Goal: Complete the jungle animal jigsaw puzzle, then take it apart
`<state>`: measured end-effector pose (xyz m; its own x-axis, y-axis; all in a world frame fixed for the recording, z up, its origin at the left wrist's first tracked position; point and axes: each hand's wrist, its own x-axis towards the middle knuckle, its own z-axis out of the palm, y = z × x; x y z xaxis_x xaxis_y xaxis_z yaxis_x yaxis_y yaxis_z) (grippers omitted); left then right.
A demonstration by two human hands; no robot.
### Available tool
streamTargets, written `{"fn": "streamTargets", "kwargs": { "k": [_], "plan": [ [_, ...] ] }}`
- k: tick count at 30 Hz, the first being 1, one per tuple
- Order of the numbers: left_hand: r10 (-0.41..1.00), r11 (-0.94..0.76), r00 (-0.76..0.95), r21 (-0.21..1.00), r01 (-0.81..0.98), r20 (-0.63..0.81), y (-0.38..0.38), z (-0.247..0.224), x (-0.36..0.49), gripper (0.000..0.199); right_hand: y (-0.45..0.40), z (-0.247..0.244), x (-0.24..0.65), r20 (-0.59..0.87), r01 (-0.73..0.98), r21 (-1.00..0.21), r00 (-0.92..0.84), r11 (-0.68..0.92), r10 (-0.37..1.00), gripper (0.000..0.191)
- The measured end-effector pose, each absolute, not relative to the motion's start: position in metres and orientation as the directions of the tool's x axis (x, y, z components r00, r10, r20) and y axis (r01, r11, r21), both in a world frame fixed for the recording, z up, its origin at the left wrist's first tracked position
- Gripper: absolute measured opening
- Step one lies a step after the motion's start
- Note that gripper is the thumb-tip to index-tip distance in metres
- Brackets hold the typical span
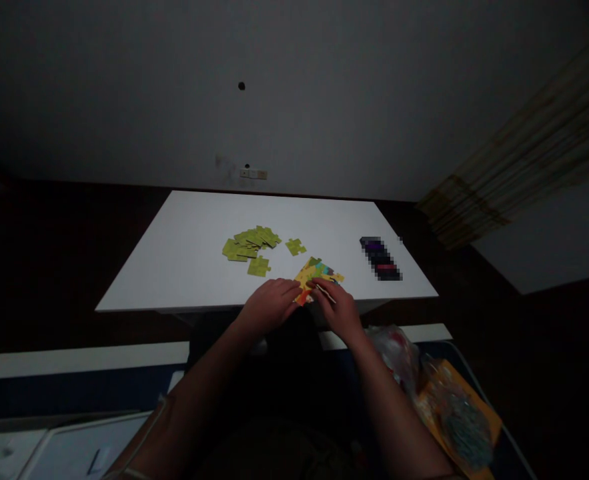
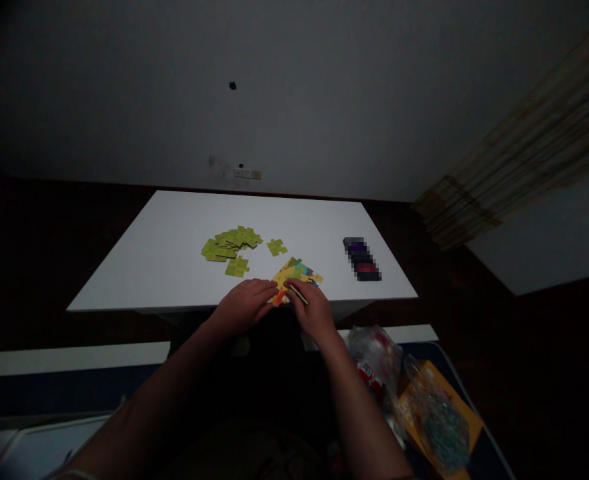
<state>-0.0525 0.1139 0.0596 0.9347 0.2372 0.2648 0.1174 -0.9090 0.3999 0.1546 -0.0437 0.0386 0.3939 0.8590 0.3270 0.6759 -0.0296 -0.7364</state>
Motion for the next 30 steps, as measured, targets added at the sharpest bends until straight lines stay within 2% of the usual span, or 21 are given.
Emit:
{"fn": "streamTargets", "kwargs": {
  "k": [3,5,7,10,13,16,19,22,24,27,30],
  "plan": [
    [0.304,-0.861,0.913,0.489,0.141,0.273,0.117,0.056,-0.05,0.029,-0.025,0.048,0.162,0.206,0.455,-0.885,0.571,-0.097,0.795,0.033],
    [0.437,-0.774,0.859,0.598,0.208,0.267,0.118,0.056,-0.048,0.029,-0.006,0.055,0.169,0.137,0.372,-0.919,0.609,-0.129,0.781,0.03],
    [0.56,-0.688,0.788,0.672,0.273,0.254,0.119,0.057,-0.046,0.033,0.015,0.063,0.175,0.108,0.36,-0.918,0.63,-0.167,0.769,0.026],
    [0.664,-0.636,0.7,0.691,0.344,0.262,0.126,0.062,-0.044,0.041,0.046,0.073,0.178,0.098,0.459,-0.861,0.576,-0.221,0.812,0.025],
    [0.763,-0.581,0.594,0.674,0.456,0.256,0.144,0.071,-0.045,0.038,0.072,0.08,0.177,0.137,0.585,-0.768,0.549,-0.262,0.825,0.026],
    [0.816,-0.545,0.525,0.624,0.56,0.241,0.166,0.08,-0.049,0.038,0.086,0.083,0.178,0.137,0.645,-0.692,0.559,-0.325,0.817,0.037],
    [0.834,-0.537,0.502,0.554,0.637,0.231,0.179,0.088,-0.055,0.042,0.079,0.082,0.186,0.223,0.735,-0.598,0.535,-0.32,0.815,0.046],
    [0.81,-0.587,0.501,0.432,0.685,0.306,0.172,0.09,-0.057,0.048,0.049,0.075,0.195,0.329,0.814,-0.525,0.463,-0.249,0.823,0.049],
    [0.733,-0.679,0.575,0.36,0.639,0.363,0.156,0.086,-0.053,0.048,0.02,0.066,0.197,0.343,0.837,-0.507,0.414,-0.205,0.843,0.049],
    [0.497,-0.857,0.799,0.336,0.39,0.339,0.126,0.074,-0.038,0.046,-0.025,0.051,0.191,0.345,0.861,-0.498,0.31,-0.108,0.886,0.048],
    [0.331,-0.91,0.901,0.347,0.226,0.28,0.104,0.061,-0.023,0.06,-0.06,0.039,0.179,0.343,0.89,-0.448,0.257,-0.083,0.903,0.053]
  ]
}}
